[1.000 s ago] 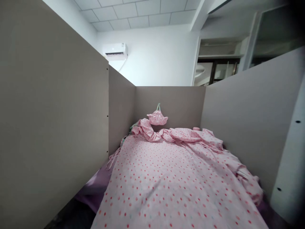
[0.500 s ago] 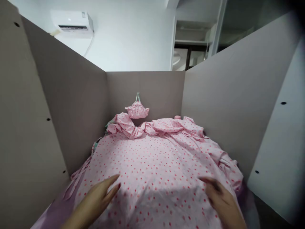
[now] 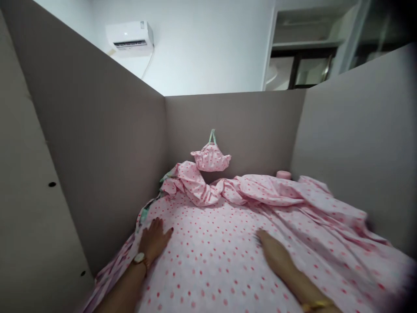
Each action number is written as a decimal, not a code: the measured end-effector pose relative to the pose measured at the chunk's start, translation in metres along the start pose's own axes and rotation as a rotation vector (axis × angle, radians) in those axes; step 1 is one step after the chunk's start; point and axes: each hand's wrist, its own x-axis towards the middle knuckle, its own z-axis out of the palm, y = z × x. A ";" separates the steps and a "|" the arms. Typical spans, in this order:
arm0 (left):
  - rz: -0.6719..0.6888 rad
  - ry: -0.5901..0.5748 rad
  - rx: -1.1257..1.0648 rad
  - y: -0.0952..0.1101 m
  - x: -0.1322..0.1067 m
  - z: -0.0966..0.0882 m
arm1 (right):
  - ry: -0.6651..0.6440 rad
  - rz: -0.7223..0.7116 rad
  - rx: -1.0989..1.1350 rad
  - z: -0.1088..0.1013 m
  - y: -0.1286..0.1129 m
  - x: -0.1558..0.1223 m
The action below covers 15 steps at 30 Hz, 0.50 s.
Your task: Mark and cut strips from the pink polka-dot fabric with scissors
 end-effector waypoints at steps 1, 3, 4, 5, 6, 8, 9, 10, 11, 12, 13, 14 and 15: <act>-0.031 0.021 0.017 -0.011 0.003 -0.002 | 0.029 0.034 -0.027 0.000 0.017 0.005; -0.045 0.053 0.045 -0.012 0.007 -0.001 | 0.041 0.070 -0.101 -0.001 0.030 0.019; -0.024 0.064 0.054 -0.003 0.010 0.002 | 0.071 0.064 -0.124 0.000 0.024 0.027; 0.015 0.075 0.060 0.009 0.014 0.007 | 0.086 0.020 -0.127 0.002 0.011 0.035; 0.078 0.070 0.060 0.023 0.020 0.012 | 0.091 -0.040 -0.106 0.005 -0.006 0.044; 0.162 0.051 0.057 0.042 0.035 0.024 | 0.037 -0.165 -0.060 0.016 -0.042 0.061; 0.171 0.041 0.057 0.045 0.043 0.028 | -0.012 -0.198 -0.050 0.022 -0.055 0.069; 0.165 0.032 0.060 0.043 0.052 0.030 | -0.056 -0.205 -0.053 0.027 -0.061 0.077; 0.150 0.030 0.067 0.036 0.061 0.031 | -0.080 -0.182 -0.067 0.033 -0.061 0.084; 0.133 0.031 0.076 0.025 0.069 0.030 | -0.084 -0.144 -0.084 0.037 -0.055 0.091; 0.121 0.037 0.088 0.013 0.075 0.028 | -0.071 -0.112 -0.102 0.040 -0.045 0.098; 0.114 0.048 0.101 0.001 0.081 0.026 | -0.052 -0.089 -0.121 0.042 -0.033 0.103; 0.111 0.055 0.114 -0.009 0.085 0.024 | -0.036 -0.077 -0.139 0.043 -0.020 0.107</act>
